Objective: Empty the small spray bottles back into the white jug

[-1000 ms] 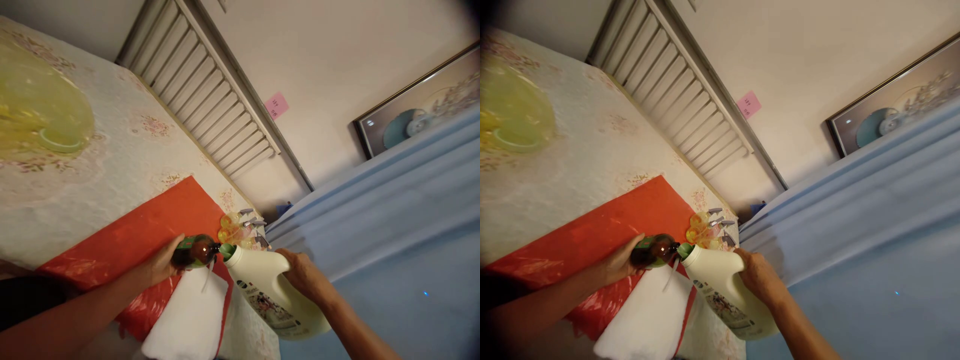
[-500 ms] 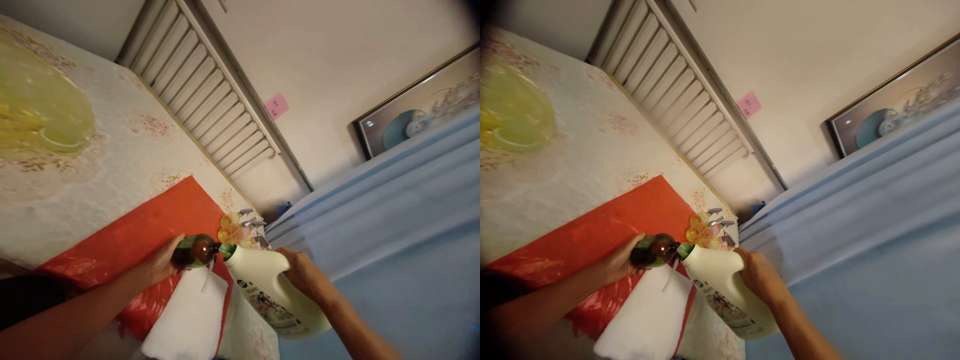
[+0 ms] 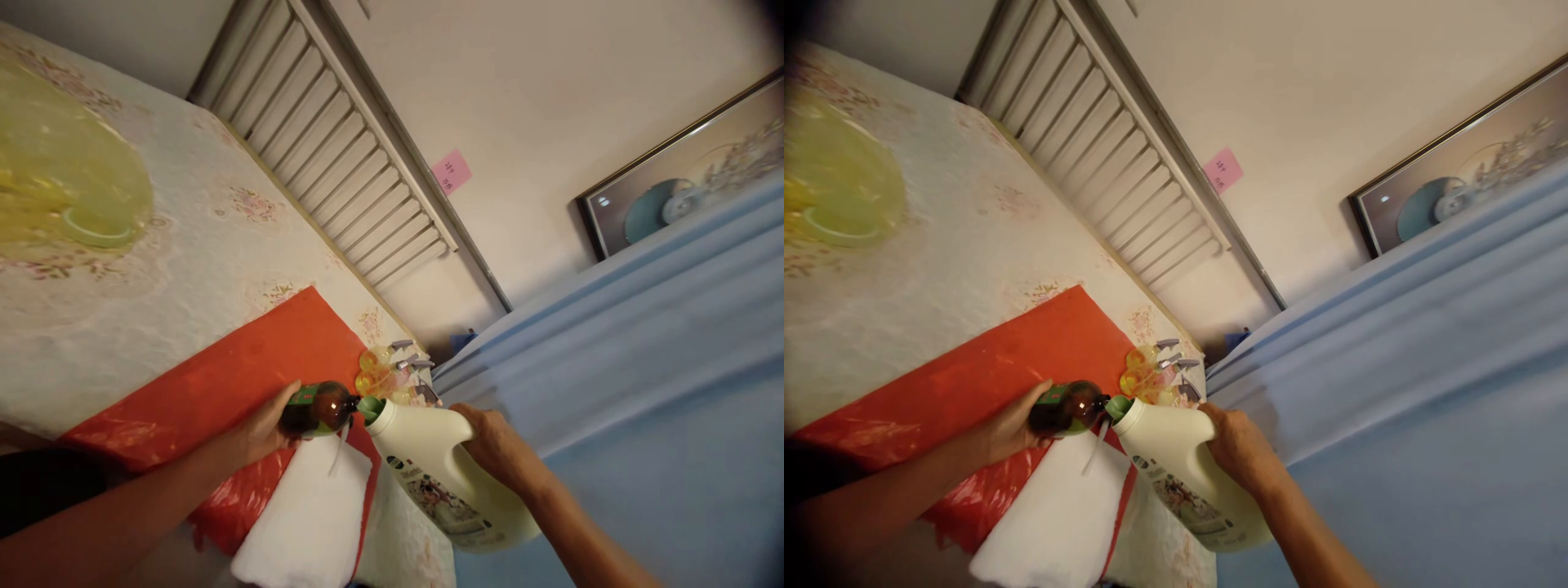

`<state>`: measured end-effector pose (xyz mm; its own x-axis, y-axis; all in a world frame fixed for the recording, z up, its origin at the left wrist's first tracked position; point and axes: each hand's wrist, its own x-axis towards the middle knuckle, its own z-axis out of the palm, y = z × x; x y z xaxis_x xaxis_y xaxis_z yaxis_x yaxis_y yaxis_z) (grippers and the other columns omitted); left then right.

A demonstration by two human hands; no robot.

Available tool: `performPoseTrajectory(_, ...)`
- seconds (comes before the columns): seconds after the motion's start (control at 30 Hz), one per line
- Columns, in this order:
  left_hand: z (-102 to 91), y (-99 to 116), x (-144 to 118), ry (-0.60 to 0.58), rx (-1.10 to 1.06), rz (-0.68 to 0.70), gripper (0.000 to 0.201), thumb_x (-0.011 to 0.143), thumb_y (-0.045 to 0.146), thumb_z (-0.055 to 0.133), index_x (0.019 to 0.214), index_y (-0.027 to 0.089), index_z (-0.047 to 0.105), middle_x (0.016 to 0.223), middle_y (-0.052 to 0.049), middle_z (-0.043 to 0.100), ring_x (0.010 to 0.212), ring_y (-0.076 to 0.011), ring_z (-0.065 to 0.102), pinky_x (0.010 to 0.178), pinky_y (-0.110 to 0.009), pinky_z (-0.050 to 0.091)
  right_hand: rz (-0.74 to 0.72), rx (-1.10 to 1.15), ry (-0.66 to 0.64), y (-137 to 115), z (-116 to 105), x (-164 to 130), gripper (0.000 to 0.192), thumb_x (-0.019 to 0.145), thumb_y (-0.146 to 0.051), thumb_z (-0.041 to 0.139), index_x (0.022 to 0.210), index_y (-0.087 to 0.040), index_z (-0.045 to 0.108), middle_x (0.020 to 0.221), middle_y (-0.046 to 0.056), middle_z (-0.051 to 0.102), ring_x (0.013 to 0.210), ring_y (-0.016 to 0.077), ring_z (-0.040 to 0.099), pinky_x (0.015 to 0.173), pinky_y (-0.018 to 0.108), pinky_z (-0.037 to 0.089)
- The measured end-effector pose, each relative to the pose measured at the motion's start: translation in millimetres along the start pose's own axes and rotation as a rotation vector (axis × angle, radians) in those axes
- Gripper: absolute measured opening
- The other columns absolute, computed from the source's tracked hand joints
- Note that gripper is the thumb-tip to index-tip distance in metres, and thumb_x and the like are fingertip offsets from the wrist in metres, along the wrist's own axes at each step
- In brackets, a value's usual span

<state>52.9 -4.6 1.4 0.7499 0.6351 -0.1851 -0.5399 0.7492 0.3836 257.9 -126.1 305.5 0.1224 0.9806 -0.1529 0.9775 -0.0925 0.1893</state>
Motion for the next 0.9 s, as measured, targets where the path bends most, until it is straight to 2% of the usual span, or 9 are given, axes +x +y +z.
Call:
performPoseTrajectory(0.33,-2.9,-1.4,2.6,-0.005,-0.011,0.001,0.058,0.08,0.061,0.055,0.113,0.015,0.068,0.087,-0.01,0.077,0.059,-0.0186,0.062,0.045,-0.025,0.038,0.003,0.0,-0.016,-0.5,-1.5,0.2,0.024,0.077,-0.011,0.049,0.092,-0.022,0.064,0.076,0.001,0.071,0.069,0.0146,0.065,0.059,0.021,0.038)
performPoseTrajectory(0.9,0.9,0.5,-1.5,0.019,-0.029,-0.019,0.052,0.082,0.059,0.054,0.107,0.015,0.069,0.076,-0.008,0.076,0.056,-0.0171,0.061,0.043,-0.024,0.038,0.022,-0.009,-0.042,-7.4,-6.1,-1.3,0.024,0.078,-0.011,0.048,0.093,-0.022,0.064,0.079,0.002,0.071,0.071,0.0151,0.065,0.061,0.021,0.039)
